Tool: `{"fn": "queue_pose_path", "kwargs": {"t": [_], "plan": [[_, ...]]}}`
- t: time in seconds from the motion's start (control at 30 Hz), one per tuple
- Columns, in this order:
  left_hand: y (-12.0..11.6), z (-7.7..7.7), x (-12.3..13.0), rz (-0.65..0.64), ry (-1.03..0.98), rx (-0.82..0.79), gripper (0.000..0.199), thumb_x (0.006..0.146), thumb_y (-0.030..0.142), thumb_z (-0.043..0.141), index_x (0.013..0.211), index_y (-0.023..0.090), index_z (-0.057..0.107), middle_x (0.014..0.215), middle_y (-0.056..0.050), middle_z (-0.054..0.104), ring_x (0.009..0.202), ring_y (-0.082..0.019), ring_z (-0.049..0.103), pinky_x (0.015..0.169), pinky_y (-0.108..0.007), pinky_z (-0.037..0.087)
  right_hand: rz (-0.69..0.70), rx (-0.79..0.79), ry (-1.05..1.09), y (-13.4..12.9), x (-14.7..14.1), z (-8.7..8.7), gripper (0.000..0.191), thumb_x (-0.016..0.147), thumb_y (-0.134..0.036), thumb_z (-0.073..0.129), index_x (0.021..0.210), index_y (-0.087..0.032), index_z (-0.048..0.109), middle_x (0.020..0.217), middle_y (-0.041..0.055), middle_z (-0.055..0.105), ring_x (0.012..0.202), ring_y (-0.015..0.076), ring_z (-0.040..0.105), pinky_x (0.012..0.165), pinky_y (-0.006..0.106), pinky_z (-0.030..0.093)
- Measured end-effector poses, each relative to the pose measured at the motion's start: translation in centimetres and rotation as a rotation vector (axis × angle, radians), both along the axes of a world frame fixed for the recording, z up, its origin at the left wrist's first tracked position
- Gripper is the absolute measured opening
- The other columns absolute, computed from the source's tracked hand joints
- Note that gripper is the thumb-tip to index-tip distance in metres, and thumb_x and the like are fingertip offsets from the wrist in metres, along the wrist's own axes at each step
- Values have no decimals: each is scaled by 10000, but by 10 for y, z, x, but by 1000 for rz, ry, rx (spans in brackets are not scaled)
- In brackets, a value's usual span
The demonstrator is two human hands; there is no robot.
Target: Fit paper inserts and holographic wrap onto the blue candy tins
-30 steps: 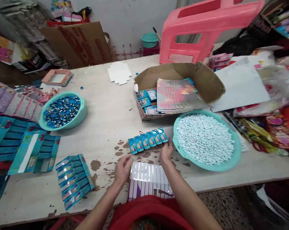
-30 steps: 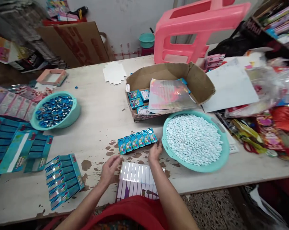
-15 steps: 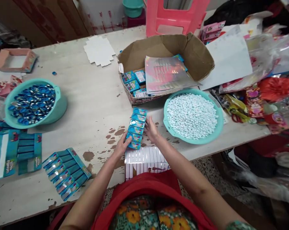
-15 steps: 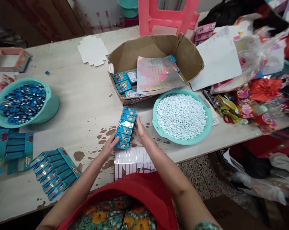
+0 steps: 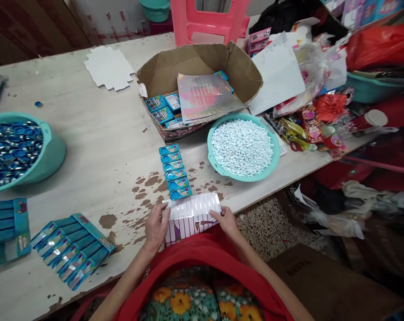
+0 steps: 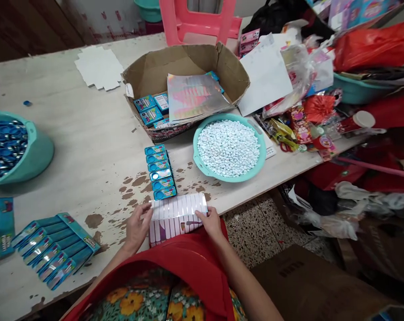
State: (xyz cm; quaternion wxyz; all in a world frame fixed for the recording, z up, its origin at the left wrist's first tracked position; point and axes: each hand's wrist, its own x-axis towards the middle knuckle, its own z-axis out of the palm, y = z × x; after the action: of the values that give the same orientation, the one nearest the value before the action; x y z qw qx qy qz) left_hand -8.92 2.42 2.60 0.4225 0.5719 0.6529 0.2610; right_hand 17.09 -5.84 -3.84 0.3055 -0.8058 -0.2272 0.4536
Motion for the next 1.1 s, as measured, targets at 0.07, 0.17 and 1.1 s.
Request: {"fn": "queue_pose_path", "kwargs": {"t": [0.07,0.17,1.1], "plan": [[-8,17,15,-177,-9,103,274,826,407,537,999,227,648,1033,-84,658,1042,-243,583,970,-389,422,105,84,155,2,-1,8,428,609,-496,694,824,-142,589,719,22,611,704,196,548,679,319,456],[0,47,57,-424,-106,80,475,733,412,655,1167,228,596,1246,-96,587,1206,-278,492,1054,-390,347,259,223,255,7,6,48,281,710,-432,636,741,-155,602,705,7,603,684,167,530,687,298,443],[-51,46,241,-881,496,449,259,908,333,439,1048,214,622,909,-54,703,780,-163,653,658,-227,474,-268,-367,-94,-227,260,-1,125,648,-240,631,530,-207,607,654,78,664,813,292,653,704,381,461]]}}
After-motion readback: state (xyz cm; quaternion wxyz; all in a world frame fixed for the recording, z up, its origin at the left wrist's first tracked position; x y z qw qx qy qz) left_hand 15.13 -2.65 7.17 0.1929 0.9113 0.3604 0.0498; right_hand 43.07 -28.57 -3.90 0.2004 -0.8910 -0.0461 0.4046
